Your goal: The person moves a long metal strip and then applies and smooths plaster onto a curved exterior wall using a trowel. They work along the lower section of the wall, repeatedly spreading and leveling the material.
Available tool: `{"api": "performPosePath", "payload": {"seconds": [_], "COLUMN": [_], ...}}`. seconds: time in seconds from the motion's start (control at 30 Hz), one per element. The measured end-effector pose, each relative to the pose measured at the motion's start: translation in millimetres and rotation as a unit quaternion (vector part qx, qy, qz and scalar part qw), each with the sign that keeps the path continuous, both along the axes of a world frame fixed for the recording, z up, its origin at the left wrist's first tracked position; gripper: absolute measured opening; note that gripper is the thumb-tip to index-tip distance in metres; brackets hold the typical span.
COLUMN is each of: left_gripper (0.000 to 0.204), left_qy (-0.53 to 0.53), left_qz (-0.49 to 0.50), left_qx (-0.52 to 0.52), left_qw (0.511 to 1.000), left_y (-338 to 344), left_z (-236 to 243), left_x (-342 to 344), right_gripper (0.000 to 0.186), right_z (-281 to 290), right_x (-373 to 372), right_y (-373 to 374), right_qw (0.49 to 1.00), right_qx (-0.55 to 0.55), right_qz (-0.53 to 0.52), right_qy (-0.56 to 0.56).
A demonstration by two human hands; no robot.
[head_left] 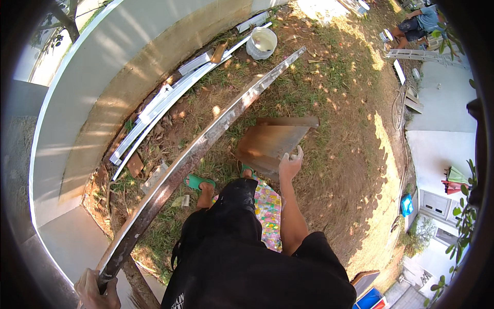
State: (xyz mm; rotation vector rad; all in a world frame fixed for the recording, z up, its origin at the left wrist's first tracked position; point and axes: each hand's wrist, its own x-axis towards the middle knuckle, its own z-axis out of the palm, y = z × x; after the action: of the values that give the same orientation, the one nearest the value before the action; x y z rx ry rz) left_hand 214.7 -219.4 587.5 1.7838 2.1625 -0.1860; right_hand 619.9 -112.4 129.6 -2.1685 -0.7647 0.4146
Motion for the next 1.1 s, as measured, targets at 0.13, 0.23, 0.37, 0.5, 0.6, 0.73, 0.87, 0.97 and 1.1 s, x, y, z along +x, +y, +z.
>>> {"api": "performPosePath", "payload": {"seconds": [0.13, 0.23, 0.37, 0.5, 0.6, 0.73, 0.87, 0.97, 1.1], "left_gripper": [0.024, 0.026, 0.028, 0.025, 0.028, 0.03, 0.032, 0.032, 0.033], "left_qy": [0.031, 0.042, -0.002, -0.109, -0.144, -0.167, -0.216, -0.218, -0.24], "left_qz": [0.03, 0.021, 0.072, -0.083, -0.108, -0.115, -0.119, -0.09, -0.097], "left_qx": [0.004, 0.001, -0.109, -0.011, 0.004, -0.032, -0.055, -0.091, -0.084], "left_qw": [0.999, 0.999, 0.991, 0.991, 0.984, 0.979, 0.968, 0.968, 0.962], "left_y": [38, 73, 126, 178, 211, 245, 258, 255, 251], "left_z": [3, 5, -1, -44, -97, -198, -319, -410, -520], "left_x": [45, 87, 143, 184, 209, 243, 272, 283, 274], "right_gripper": [0.055, 0.056, 0.057, 0.057, 0.056, 0.056, 0.054, 0.052, 0.051], "right_z": [-16, -15, -2, 3, -5, -23, -37, -44, -56], "right_x": [72, 119, 166, 204, 224, 242, 254, 260, 252], "right_y": [-17, -33, -53, -64, -72, -87, -92, -81, -57], "right_qw": [0.997, 0.995, 0.991, 0.971, 0.969, 0.979, 0.971, 0.966, 0.979], "right_qx": [-0.052, -0.062, -0.064, -0.175, -0.176, -0.128, -0.177, -0.207, -0.156], "right_qz": [-0.042, -0.073, -0.118, -0.163, -0.176, -0.144, -0.148, -0.148, -0.118], "right_qy": [0.029, 0.025, 0.02, 0.001, 0.016, -0.062, -0.058, -0.054, -0.058]}}
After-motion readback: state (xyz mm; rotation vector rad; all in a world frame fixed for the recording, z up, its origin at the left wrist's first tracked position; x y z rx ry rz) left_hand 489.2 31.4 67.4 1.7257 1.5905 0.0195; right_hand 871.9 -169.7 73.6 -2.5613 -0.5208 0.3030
